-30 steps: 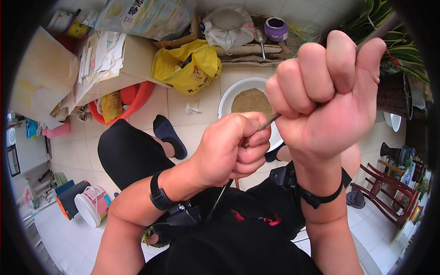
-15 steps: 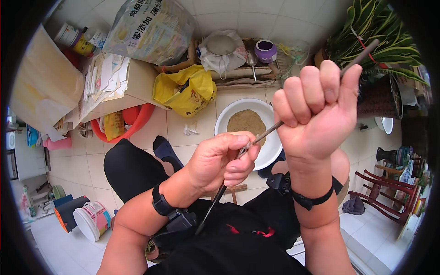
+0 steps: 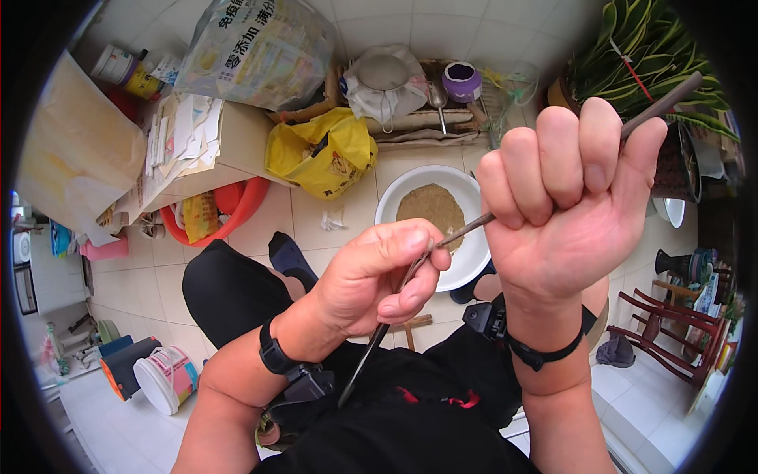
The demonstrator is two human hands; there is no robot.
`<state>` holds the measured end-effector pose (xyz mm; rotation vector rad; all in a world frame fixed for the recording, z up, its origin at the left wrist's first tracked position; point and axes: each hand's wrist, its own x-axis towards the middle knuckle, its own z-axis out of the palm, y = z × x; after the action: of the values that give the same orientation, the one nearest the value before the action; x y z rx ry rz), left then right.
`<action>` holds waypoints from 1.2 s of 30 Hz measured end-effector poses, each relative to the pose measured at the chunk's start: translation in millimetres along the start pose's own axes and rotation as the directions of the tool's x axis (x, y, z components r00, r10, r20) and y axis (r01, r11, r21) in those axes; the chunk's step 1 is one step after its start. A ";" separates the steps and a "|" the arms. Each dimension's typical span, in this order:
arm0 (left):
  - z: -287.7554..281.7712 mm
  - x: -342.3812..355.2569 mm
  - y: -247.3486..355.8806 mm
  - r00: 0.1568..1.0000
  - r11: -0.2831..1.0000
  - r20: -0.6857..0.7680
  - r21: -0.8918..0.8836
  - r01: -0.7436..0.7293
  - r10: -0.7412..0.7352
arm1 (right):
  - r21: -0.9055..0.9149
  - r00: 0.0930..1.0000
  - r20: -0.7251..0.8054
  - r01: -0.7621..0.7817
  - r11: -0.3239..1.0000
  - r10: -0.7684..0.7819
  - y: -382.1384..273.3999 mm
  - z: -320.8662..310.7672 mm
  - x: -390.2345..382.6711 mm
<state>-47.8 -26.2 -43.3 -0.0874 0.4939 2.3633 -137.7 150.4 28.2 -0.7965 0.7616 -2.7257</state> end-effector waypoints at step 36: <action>15.3 0.7 -7.2 0.984 0.993 -0.161 0.077 0.088 -0.074 | -0.042 0.993 0.002 -0.120 0.992 0.120 20.6 -0.4 -8.9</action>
<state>-42.3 -15.2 -31.7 -0.2536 0.6525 2.2633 -129.5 135.9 13.1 -0.7399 0.8399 -2.6086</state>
